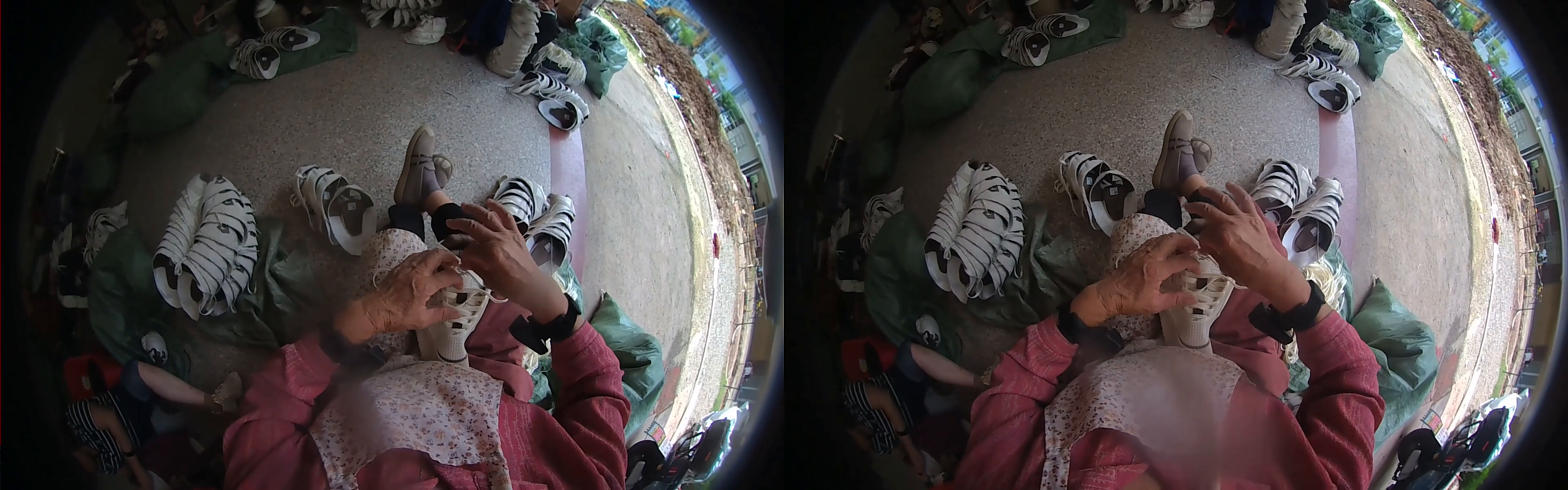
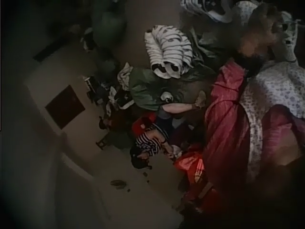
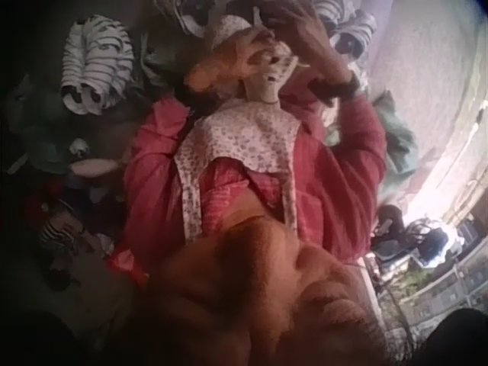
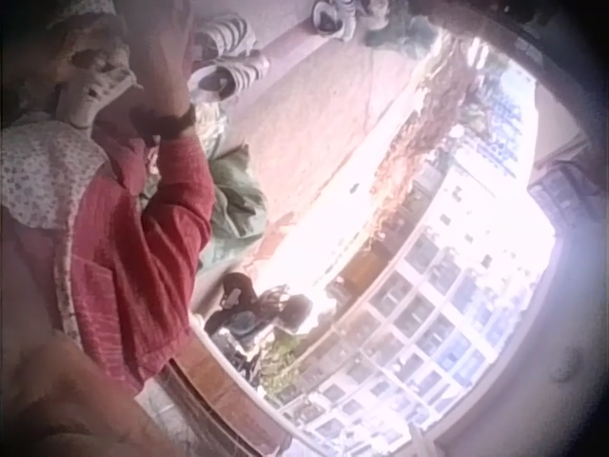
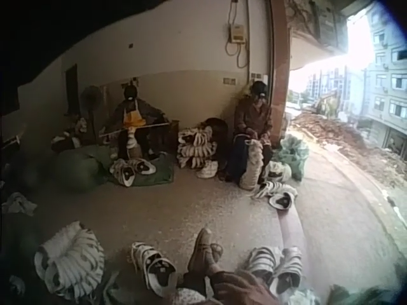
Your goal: Lacing a white sneaker while sitting in a workshop.
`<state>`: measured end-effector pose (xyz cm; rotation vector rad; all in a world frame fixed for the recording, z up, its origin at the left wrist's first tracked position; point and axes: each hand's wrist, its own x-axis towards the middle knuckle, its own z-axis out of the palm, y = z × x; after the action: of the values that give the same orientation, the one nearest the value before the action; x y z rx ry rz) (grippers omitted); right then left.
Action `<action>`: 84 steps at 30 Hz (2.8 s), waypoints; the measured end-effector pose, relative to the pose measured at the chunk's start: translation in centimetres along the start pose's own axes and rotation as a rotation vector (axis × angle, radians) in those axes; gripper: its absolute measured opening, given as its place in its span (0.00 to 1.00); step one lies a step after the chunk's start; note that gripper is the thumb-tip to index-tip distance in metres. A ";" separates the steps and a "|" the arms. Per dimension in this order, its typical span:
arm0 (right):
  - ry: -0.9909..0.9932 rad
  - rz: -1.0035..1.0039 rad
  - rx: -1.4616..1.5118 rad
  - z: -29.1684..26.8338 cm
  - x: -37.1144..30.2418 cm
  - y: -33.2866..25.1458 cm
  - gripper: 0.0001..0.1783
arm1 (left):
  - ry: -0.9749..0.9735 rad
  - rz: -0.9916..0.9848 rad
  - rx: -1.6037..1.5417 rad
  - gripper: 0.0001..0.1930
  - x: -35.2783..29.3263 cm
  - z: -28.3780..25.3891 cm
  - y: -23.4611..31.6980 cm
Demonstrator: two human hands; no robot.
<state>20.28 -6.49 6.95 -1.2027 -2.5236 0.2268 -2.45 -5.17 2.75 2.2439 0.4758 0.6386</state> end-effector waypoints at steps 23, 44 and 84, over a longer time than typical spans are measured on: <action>0.884 0.814 1.942 4.4 -16.1 9.6 0.13 | -0.509 -0.453 -0.564 0.14 3.9 -3.8 -1.3; 0.107 0.484 0.352 -0.5 -8.9 -1.0 0.14 | -0.135 -0.193 -0.117 0.11 1.4 -3.0 -0.4; 0.114 0.275 0.274 3.0 -3.4 -3.3 0.09 | -0.183 -0.783 -0.671 0.08 -0.4 -0.7 -2.9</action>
<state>18.79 -11.21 4.26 -1.3993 -2.1408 0.5352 -3.53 -3.10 0.89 1.3120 0.8329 0.1329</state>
